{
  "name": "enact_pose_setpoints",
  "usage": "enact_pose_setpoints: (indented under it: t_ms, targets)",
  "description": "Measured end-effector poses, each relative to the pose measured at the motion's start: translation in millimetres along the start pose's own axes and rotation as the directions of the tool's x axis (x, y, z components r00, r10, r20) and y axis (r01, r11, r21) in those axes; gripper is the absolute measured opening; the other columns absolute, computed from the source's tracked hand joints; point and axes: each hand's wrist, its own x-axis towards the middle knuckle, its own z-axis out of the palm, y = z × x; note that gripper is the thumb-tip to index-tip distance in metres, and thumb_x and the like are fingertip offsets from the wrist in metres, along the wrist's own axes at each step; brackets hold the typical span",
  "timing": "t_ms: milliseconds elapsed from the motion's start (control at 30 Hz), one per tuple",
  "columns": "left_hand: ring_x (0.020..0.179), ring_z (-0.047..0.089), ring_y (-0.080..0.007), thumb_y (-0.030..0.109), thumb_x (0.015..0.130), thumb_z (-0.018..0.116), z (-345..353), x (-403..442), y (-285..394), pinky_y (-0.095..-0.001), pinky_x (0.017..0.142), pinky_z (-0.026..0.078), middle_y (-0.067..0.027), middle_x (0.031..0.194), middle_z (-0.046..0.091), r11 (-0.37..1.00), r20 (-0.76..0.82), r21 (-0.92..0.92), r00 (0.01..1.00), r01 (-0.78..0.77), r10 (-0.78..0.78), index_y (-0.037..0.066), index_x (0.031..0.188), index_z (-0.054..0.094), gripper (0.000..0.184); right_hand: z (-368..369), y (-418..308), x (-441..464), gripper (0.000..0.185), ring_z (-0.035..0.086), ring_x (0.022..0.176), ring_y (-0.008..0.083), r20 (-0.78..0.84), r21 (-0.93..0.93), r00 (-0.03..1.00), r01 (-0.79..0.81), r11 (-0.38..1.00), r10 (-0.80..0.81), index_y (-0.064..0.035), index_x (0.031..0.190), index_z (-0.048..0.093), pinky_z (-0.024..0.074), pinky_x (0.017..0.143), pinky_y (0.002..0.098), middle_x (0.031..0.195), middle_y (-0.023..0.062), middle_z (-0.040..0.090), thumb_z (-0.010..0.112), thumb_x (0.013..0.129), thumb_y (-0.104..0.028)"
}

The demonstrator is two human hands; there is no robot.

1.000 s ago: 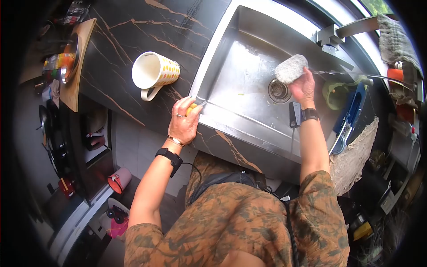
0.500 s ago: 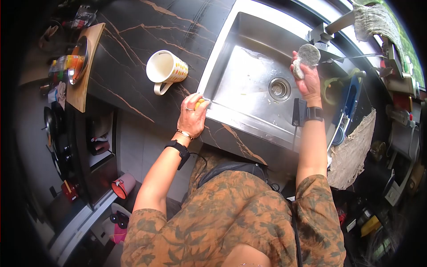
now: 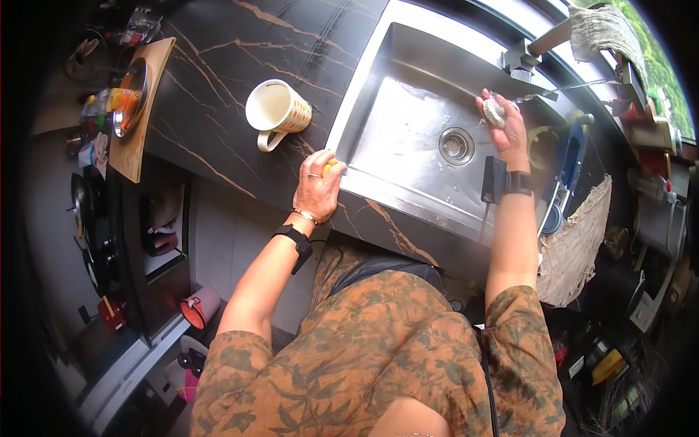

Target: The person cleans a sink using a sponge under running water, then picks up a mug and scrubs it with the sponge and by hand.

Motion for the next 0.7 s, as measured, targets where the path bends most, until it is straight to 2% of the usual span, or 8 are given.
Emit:
enact_pose_setpoints:
  t_ms: [67,200,300,400,433,533,667,700]
  targets:
    - [0.119,0.045,-0.0338,0.008,0.083,0.061,-1.0,-0.1,0.6,-0.0444,0.103,0.037,-0.0137,0.123,0.050,1.000,0.002,0.003,1.000,-0.002,0.002,0.009,0.107,0.062,0.024,-1.3,-2.8,1.3,0.016,0.062,0.092,0.0304,0.049,-0.039,0.999,-0.016,0.999,0.018,0.0018,0.104,0.051,0.0561,0.088,0.0503,0.102,0.0157,0.057,0.059,0.091,-0.003]
    - [0.119,0.046,-0.0338,0.008,0.083,0.062,0.2,-0.3,-0.4,-0.0445,0.102,0.037,-0.0136,0.123,0.051,1.000,-0.012,0.007,1.000,-0.011,0.011,0.009,0.107,0.062,0.024,-13.6,-5.2,6.3,0.017,0.061,0.075,0.0217,0.108,-0.155,0.994,0.049,0.987,-0.033,-0.0020,0.102,0.050,0.0557,0.062,0.0314,0.086,0.0108,0.056,0.056,0.097,-0.016]
    - [0.119,0.046,-0.0335,0.008,0.083,0.062,-0.9,0.5,0.9,-0.0444,0.102,0.038,-0.0135,0.123,0.051,1.000,-0.011,0.002,1.000,-0.008,0.008,0.009,0.107,0.062,0.024,30.1,-3.9,-15.3,0.021,0.057,0.061,0.0193,-0.157,-0.332,0.968,0.135,0.934,-0.196,-0.0061,0.099,0.054,0.0476,0.046,0.0333,0.080,0.0080,0.057,0.057,0.097,-0.027]
    - [0.119,0.046,-0.0332,0.007,0.082,0.062,-0.5,0.1,0.7,-0.0444,0.102,0.038,-0.0132,0.123,0.051,1.000,-0.019,-0.002,1.000,-0.008,0.008,0.009,0.107,0.061,0.024,47.7,-1.0,-12.8,0.029,0.054,0.052,0.0197,-0.306,-0.287,0.932,0.106,0.952,-0.196,-0.0075,0.092,0.054,0.0444,0.041,0.0333,0.070,0.0057,0.053,0.056,0.096,-0.036]
    - [0.119,0.046,-0.0332,0.007,0.082,0.062,-0.1,0.4,0.2,-0.0444,0.102,0.038,-0.0131,0.123,0.051,1.000,-0.019,0.000,1.000,-0.008,0.008,0.009,0.107,0.061,0.025,42.6,6.7,4.4,0.033,0.049,0.045,0.0201,-0.320,-0.281,0.894,0.225,0.933,-0.312,-0.0099,0.081,0.051,0.0391,0.038,0.0346,0.059,0.0048,0.047,0.056,0.095,-0.040]
    - [0.118,0.046,-0.0332,0.007,0.082,0.062,0.6,0.3,-0.2,-0.0443,0.102,0.038,-0.0129,0.123,0.051,1.000,-0.014,0.002,1.000,-0.007,0.007,0.010,0.107,0.061,0.025,34.9,4.5,8.8,0.039,0.047,0.044,0.0202,-0.314,-0.109,0.943,0.081,0.991,-0.111,-0.0118,0.074,0.045,0.0359,0.038,0.0351,0.055,0.0034,0.043,0.054,0.095,-0.044]
    - [0.118,0.046,-0.0333,0.007,0.082,0.062,-0.1,-1.2,-0.8,-0.0442,0.102,0.037,-0.0128,0.123,0.050,1.000,-0.012,0.003,1.000,-0.008,0.008,0.010,0.107,0.061,0.025,2.6,1.0,20.8,0.035,0.049,0.050,0.0201,-0.056,-0.016,0.984,-0.169,0.985,0.168,-0.0118,0.072,0.041,0.0363,0.043,0.0351,0.058,0.0033,0.043,0.053,0.094,-0.037]
    - [0.118,0.046,-0.0333,0.007,0.082,0.062,0.4,-0.4,-0.8,-0.0442,0.102,0.037,-0.0128,0.123,0.050,1.000,-0.018,0.003,1.000,-0.012,0.012,0.009,0.107,0.061,0.025,3.2,-2.5,15.3,0.026,0.055,0.063,0.0244,-0.005,-0.071,0.980,-0.199,0.977,0.199,-0.0089,0.080,0.050,0.0483,0.059,0.0389,0.070,0.0068,0.051,0.056,0.092,-0.031]
